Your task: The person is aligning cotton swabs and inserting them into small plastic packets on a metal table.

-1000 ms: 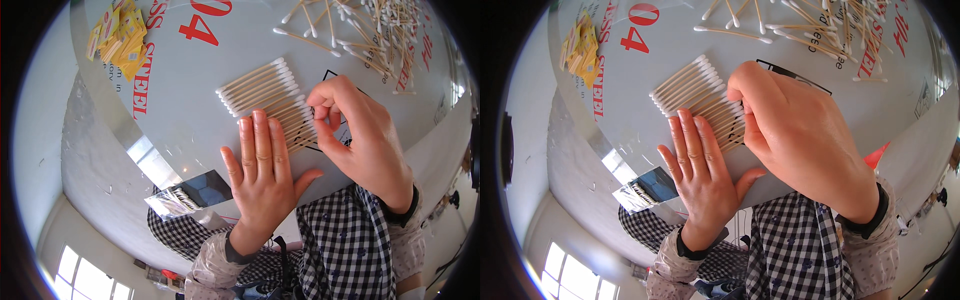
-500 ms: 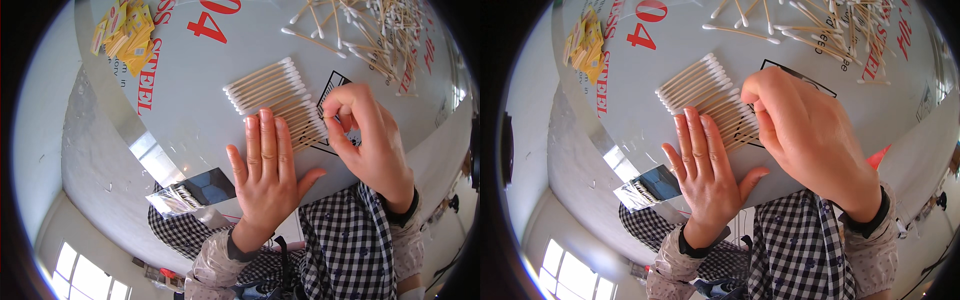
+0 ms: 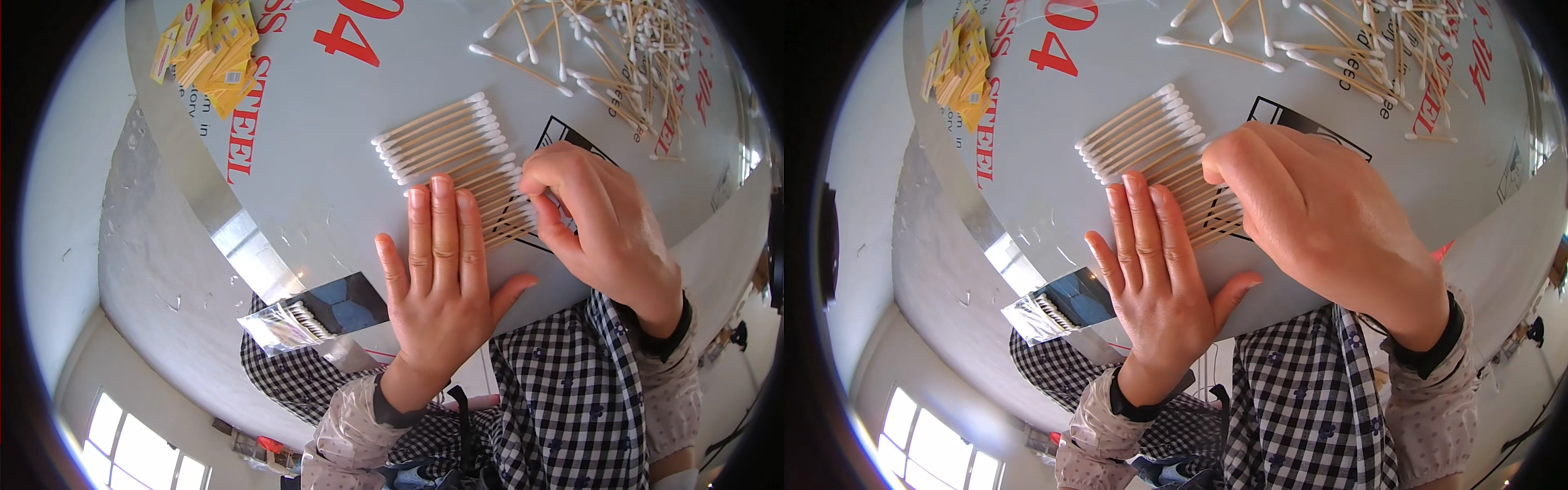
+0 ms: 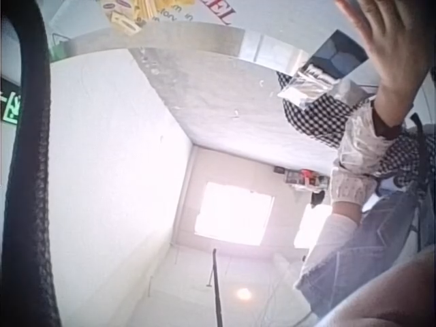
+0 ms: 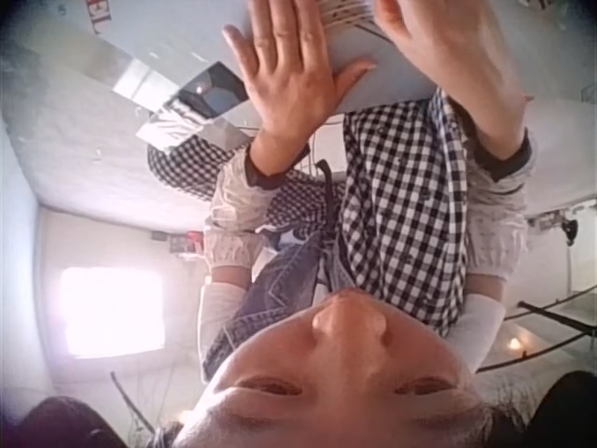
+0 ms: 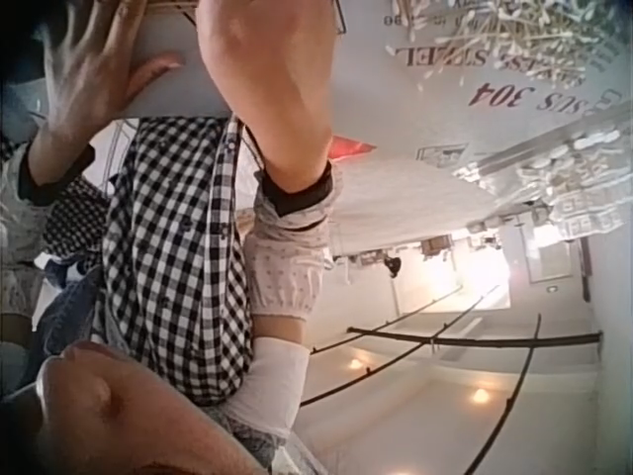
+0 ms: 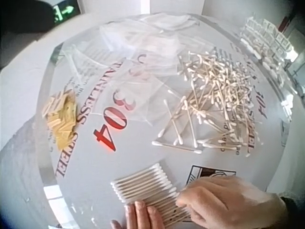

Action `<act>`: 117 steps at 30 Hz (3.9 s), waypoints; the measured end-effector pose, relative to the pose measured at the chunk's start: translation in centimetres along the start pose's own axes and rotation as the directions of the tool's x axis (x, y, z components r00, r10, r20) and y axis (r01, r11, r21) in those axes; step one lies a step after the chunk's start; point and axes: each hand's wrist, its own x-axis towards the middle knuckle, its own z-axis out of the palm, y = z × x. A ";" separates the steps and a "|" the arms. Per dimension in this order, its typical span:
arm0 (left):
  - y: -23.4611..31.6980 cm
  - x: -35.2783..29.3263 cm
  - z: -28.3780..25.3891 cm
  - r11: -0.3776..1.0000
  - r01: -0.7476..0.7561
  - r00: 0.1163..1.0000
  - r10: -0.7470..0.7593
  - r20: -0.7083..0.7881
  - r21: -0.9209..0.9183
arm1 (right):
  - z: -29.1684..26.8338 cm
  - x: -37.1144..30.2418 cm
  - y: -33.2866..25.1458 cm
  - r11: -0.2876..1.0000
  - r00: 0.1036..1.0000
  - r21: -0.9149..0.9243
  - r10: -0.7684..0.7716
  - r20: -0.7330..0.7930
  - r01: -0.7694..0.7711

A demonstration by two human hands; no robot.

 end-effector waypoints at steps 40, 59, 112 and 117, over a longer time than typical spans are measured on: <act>0.4 1.0 -0.5 0.999 -0.023 1.000 0.023 0.013 0.035 | -0.9 -2.4 1.2 0.974 0.975 0.166 0.178 -0.131 -0.156; -0.1 0.6 -0.2 0.996 -0.073 0.997 0.072 0.019 0.050 | 0.0 -1.8 0.9 0.981 0.978 0.138 0.155 -0.138 -0.136; -0.5 0.1 0.1 0.997 -0.019 1.000 0.018 -0.016 -0.072 | 0.7 -0.3 0.7 0.990 0.987 0.063 0.133 -0.092 -0.127; -0.5 0.1 0.1 0.996 -0.024 1.000 0.022 -0.018 -0.084 | 0.8 0.2 0.3 0.976 0.972 0.125 0.193 -0.134 -0.177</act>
